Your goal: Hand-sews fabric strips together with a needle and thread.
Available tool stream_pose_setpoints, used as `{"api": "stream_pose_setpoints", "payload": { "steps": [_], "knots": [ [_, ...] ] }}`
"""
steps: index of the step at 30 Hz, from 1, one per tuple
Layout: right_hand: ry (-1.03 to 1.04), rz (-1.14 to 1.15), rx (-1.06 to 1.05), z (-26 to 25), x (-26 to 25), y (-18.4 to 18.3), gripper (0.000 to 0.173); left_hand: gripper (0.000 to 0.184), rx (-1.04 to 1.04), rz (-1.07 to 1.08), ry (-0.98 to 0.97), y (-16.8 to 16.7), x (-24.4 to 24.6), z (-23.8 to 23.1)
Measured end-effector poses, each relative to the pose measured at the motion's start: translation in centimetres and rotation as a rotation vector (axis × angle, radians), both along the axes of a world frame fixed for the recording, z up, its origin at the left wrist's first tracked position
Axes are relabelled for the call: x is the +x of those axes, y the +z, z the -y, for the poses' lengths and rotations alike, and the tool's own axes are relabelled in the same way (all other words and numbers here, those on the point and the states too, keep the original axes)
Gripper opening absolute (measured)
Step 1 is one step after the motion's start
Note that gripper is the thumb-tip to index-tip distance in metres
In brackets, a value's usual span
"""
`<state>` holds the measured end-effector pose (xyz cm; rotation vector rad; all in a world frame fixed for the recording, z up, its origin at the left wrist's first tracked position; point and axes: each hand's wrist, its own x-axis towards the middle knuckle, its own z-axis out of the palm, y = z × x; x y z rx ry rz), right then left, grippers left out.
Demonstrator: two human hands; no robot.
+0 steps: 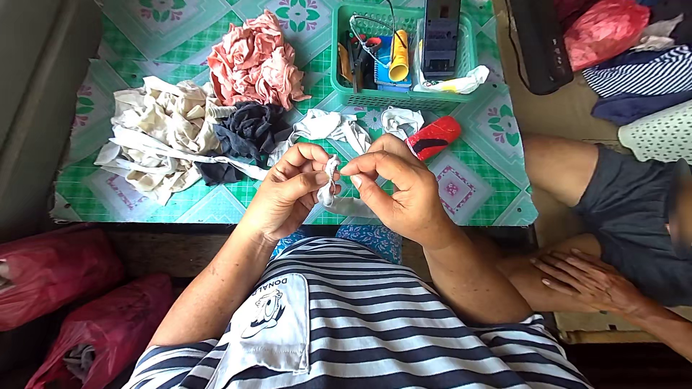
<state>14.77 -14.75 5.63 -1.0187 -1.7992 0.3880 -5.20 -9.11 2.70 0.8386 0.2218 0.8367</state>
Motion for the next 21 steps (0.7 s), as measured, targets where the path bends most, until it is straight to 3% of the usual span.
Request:
{"api": "stream_pose_setpoints", "payload": {
  "steps": [21],
  "knots": [
    [0.095,-0.147,-0.09,-0.24,0.25,-0.1,0.013,0.016,-0.031,0.015,-0.039,0.16,0.05,-0.02]
  ]
}}
